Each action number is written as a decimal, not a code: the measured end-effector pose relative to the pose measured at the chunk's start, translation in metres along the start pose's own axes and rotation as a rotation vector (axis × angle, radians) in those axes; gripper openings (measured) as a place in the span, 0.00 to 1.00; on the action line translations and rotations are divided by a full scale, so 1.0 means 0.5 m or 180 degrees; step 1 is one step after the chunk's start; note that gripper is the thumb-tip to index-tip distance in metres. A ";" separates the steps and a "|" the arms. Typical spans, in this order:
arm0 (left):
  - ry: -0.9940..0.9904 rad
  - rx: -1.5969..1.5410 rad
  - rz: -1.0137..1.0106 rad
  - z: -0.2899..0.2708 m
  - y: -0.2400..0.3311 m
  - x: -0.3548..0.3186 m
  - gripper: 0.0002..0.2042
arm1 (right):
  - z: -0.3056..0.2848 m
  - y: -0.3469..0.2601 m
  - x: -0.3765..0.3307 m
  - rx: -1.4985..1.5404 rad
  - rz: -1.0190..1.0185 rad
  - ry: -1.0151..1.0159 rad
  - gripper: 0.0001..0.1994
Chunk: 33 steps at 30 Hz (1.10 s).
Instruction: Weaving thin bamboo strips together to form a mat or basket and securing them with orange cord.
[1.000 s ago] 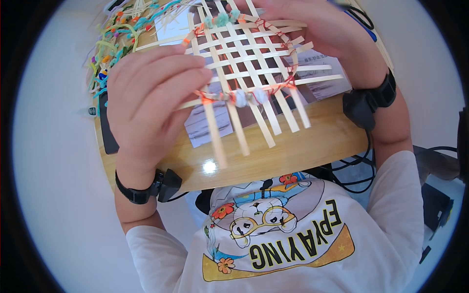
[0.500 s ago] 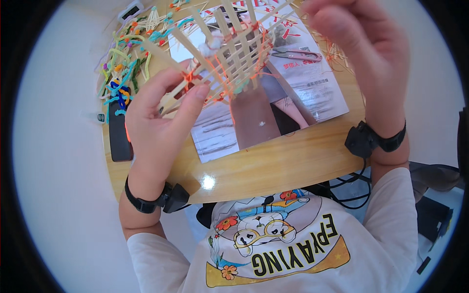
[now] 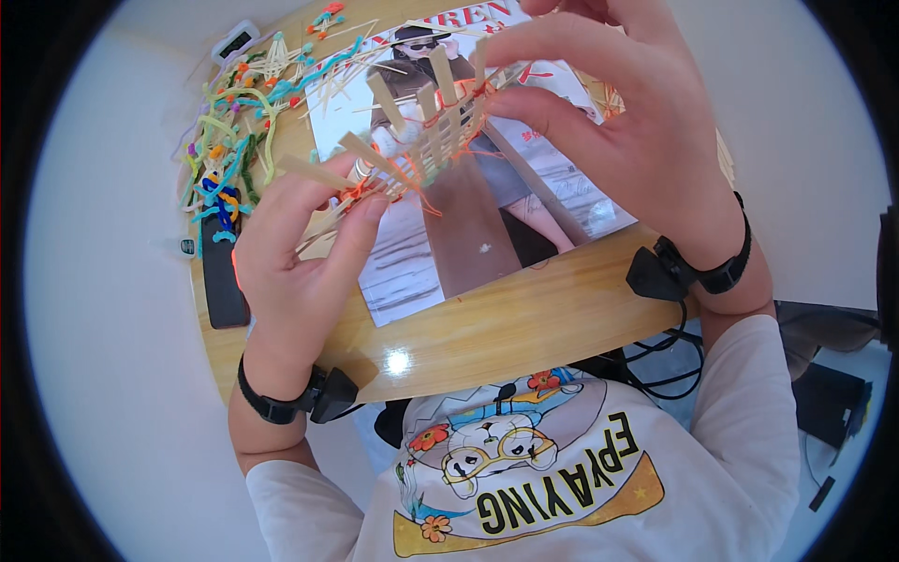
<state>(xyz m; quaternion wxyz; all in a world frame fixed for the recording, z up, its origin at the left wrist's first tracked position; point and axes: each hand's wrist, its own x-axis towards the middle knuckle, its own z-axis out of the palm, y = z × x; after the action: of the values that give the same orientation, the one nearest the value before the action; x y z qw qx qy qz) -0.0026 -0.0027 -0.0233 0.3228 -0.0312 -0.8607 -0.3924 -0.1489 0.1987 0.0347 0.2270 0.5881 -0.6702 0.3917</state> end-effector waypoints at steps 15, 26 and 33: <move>-0.0142 0.0255 0.0462 -0.007 0.009 0.003 0.15 | -0.021 0.022 0.001 0.2472 0.1630 -0.0285 0.06; -0.0052 -0.0710 -0.0866 -0.006 0.012 -0.004 0.10 | -0.034 0.080 -0.006 0.3956 0.1729 0.0636 0.10; -0.0021 -0.0894 -0.1172 -0.010 0.014 0.005 0.12 | -0.084 0.065 0.008 0.2952 0.1623 0.0607 0.05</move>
<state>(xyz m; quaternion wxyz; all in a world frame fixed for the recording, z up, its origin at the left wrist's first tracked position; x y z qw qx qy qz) 0.0004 -0.0017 -0.0148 0.2354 0.0804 -0.7898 -0.5606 -0.1876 0.2294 0.0542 -0.0990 0.4071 -0.5248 0.7410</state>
